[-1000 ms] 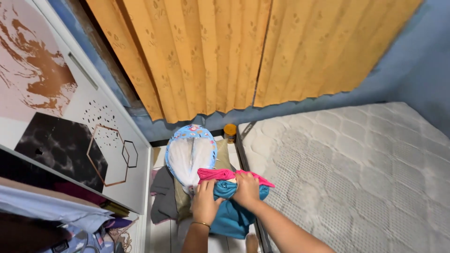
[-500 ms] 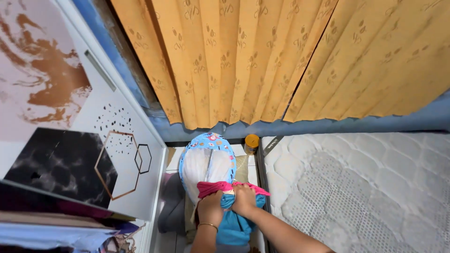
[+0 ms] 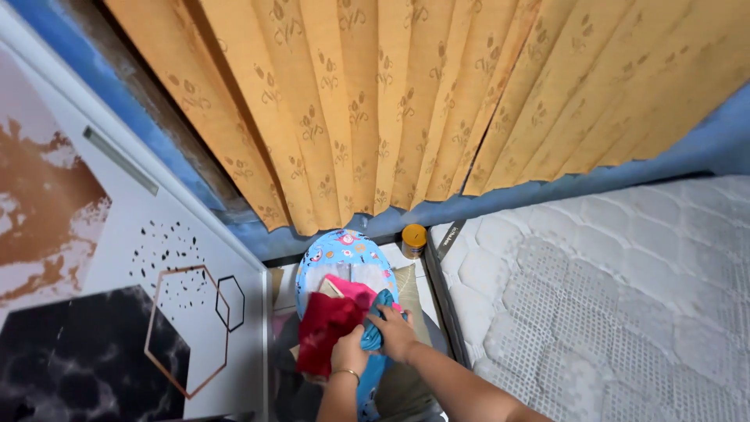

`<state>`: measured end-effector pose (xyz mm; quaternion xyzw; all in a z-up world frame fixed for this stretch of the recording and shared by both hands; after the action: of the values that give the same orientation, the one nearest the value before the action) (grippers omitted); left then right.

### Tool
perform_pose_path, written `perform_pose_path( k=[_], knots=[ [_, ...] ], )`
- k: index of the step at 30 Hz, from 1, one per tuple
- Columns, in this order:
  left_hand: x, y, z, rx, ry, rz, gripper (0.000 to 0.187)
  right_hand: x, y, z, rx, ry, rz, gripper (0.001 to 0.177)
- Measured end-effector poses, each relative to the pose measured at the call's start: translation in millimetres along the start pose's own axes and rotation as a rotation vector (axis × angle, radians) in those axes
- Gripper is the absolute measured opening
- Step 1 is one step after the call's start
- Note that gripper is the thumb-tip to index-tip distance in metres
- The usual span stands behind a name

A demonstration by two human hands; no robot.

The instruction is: The person unfolds a teal floral-patterned duvet cover on a mattress, then repeatedly turns it inside out and smooths it flat. The person continues to adjust and spread the cover across the mattress surface.

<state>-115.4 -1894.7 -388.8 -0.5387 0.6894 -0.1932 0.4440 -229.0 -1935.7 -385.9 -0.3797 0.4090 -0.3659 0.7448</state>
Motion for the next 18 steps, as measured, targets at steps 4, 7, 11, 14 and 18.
perform_pose_path(
  k=[4,7,11,14,18],
  knots=[
    [5.2,-0.2,16.0,-0.043,0.052,-0.006,0.024,1.8,7.9,-8.1,0.016,0.044,-0.053,0.086],
    [10.5,0.9,28.2,-0.073,0.074,0.018,0.03,0.0,7.5,-3.5,-0.001,0.074,-0.018,0.083],
    [16.5,13.0,36.7,-0.177,0.12,0.033,0.037,-4.6,14.1,-5.3,-0.053,0.033,0.035,0.09],
    [14.7,21.8,35.4,-0.223,0.149,0.054,0.039,-12.6,14.6,-6.0,-0.072,0.006,0.062,0.084],
    [15.8,25.3,26.6,-0.235,0.204,0.114,0.045,-19.9,18.1,-6.2,-0.121,-0.003,0.111,0.083]
  ],
)
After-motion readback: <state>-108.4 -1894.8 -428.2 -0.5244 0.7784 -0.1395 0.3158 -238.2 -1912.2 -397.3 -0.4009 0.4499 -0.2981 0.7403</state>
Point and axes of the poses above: each hand's wrist, its own x-axis towards the middle knuckle, its own y-axis out of the palm, z = x × y, the point moved 10 cm from there along x, towards the middle knuckle, and after that the axes turned 8 degrees about y, right-handed, at the moved point
